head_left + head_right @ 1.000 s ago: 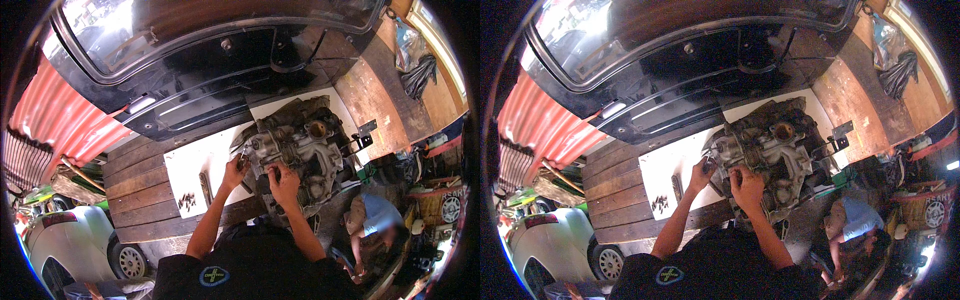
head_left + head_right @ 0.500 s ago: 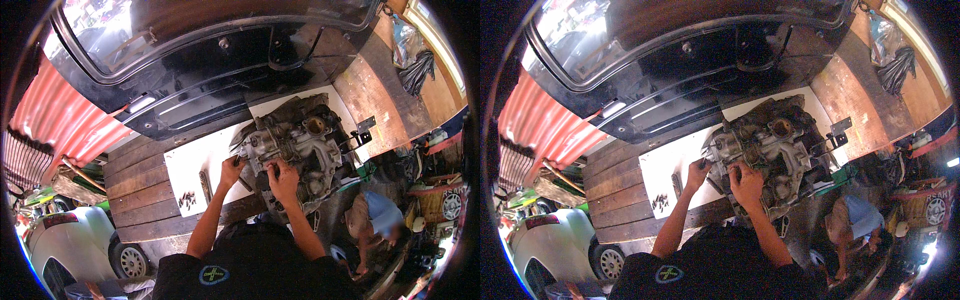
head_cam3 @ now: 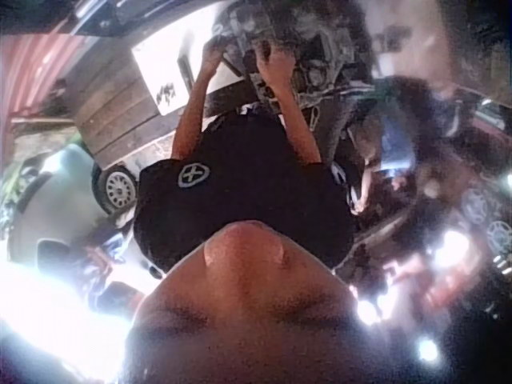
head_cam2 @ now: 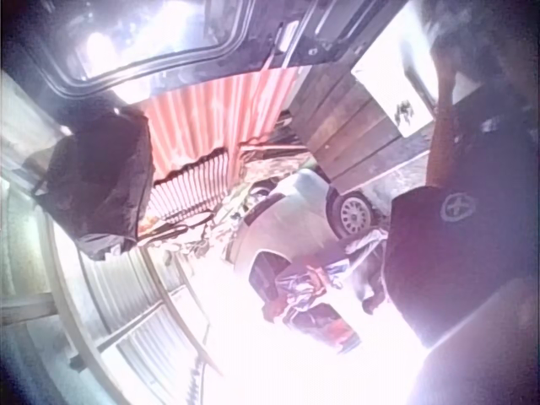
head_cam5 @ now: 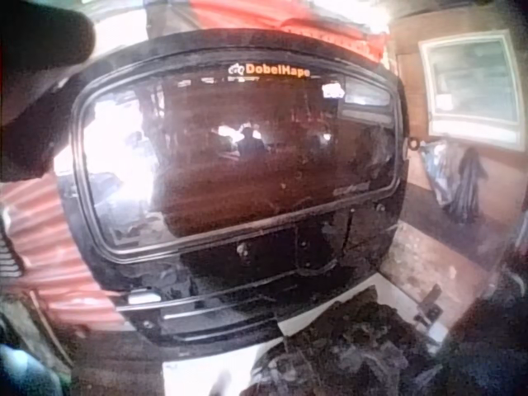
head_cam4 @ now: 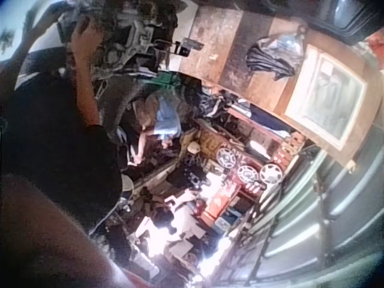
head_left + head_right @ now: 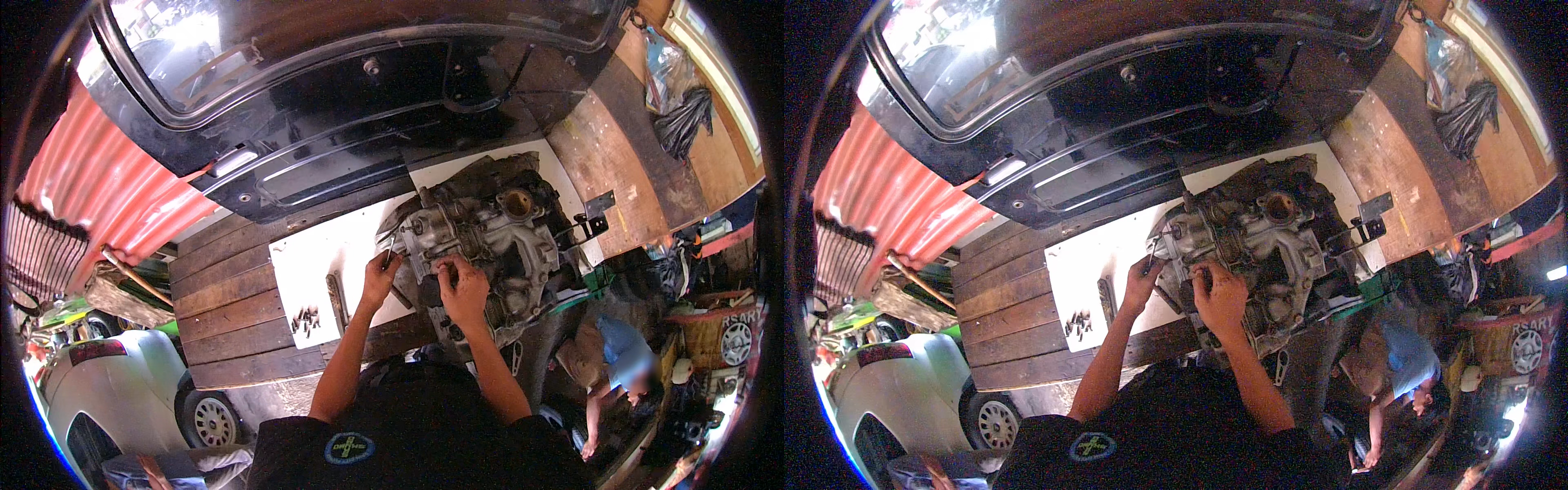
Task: The person uses a wrench to loosen and remove bolts from a car engine block resting on a wooden workbench. They place the removed bolts on a white sheet beside the engine and continue working on different bolt locations.
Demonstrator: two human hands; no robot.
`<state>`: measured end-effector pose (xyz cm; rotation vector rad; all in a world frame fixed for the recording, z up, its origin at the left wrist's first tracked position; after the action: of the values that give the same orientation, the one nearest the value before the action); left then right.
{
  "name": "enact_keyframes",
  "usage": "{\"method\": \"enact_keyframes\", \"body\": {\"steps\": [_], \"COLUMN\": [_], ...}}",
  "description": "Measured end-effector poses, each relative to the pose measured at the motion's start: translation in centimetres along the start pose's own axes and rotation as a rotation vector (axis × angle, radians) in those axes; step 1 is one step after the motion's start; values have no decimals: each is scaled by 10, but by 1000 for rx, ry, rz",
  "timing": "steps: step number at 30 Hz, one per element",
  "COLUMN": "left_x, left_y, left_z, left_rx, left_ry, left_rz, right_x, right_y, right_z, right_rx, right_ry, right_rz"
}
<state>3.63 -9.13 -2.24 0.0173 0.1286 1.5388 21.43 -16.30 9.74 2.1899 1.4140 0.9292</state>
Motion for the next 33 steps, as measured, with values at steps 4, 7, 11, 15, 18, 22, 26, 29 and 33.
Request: {"method": "enact_keyframes", "body": {"steps": [4, 7, 11, 15, 18, 22, 26, 29, 33], "left_x": [4, 2, -2, -4, -1, 0, 9, 16, 12], "left_y": [-1, -4, -6, -7, 0, 9, 28, 34, 16], "left_z": [-2, 1, 13, 17, 5, 17, 30, 44, 76], "left_rx": [113, 153, 235, 325, 257, 165, 9, -261, -496], "left_ry": [-101, -49, -133, -167, -97, -130, -48, 189, 260], "left_rz": [39, 67, 107, 103, 36, 36, 13, -142, -315], "right_x": [1, 2, 2, 0, -1, 6, 22, 35, 34], "right_y": [3, 6, 8, 6, 5, 15, 15, 13, 0], "right_z": [-5, -8, -9, -7, -4, 3, 9, 0, 7], "right_rx": [20, 32, 15, 65, 69, 196, 275, 308, 324], "right_ry": [-6, -31, 21, -1, 23, -176, -86, -204, -190], "right_rz": [13, 3, 15, 3, 23, -30, 160, 119, 139]}}
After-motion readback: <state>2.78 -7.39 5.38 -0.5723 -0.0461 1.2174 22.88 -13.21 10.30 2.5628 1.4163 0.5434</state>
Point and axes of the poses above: each hand's wrist, its own x-axis towards the middle knuckle, its own y-axis out of the back of the hand, z = x × y, the point moved 3 cm from there along x, towards the middle knuckle, and after that the axes turned 5 degrees about z, right-handed, at the moved point
